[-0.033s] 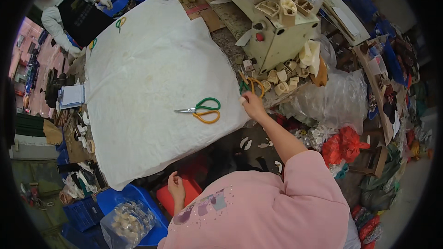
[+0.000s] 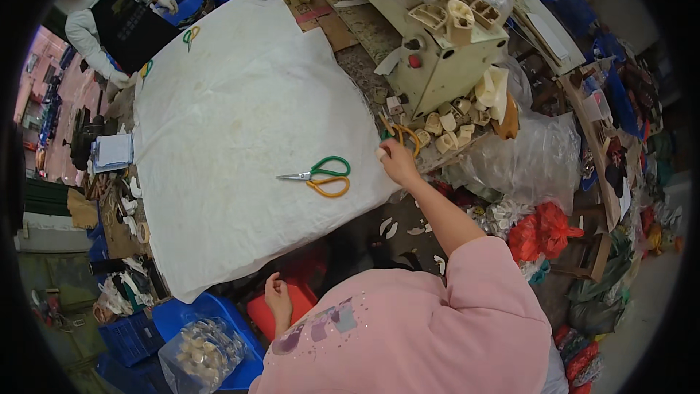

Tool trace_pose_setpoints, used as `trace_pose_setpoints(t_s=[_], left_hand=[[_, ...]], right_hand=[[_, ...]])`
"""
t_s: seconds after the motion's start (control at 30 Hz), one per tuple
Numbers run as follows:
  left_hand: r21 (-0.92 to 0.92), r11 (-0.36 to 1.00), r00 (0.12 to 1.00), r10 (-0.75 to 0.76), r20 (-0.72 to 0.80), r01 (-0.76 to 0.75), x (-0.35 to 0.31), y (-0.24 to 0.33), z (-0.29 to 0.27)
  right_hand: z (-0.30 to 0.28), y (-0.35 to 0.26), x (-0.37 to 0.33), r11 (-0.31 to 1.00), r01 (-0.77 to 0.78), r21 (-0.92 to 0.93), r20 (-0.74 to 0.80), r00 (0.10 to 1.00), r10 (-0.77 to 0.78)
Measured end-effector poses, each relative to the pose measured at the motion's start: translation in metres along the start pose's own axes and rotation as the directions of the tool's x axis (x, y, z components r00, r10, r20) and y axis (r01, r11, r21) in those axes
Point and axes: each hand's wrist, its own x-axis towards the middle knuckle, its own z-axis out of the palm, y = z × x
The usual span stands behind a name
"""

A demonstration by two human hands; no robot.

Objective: The recorder sorts through a blue bin of metal/plastic shoe buckles and packs them into a plastic bag, then begins assembling shoe upper components.

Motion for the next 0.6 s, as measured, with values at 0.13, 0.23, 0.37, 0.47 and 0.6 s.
trace_pose_setpoints(t_s=[0.13,0.23,0.37,0.47,0.6], left_hand=[[0.017,1.000,0.999,0.011,-0.051,-0.010,0.038,-0.007,-0.022],[0.039,0.998,0.994,0.047,-0.096,-0.043,0.077,0.001,-0.050],[0.045,0.999,0.991,-0.016,-0.133,0.022,0.126,0.005,-0.095],[0.042,0.999,0.986,0.009,-0.166,-0.002,0.150,0.024,-0.113],[0.087,0.996,0.984,0.021,-0.174,-0.006,0.161,0.040,-0.106]], right_hand=[[0.001,-0.053,0.079,0.969,0.141,-0.203,-0.189,0.965,-0.180],[-0.003,-0.055,0.136,0.954,0.070,-0.290,-0.278,0.948,-0.154],[0.000,-0.064,0.183,0.885,-0.094,-0.456,-0.247,0.969,-0.024],[0.001,-0.069,0.193,0.812,-0.192,-0.551,-0.230,0.970,0.073],[0.004,-0.073,0.212,0.751,-0.270,-0.602,-0.211,0.961,0.176]])
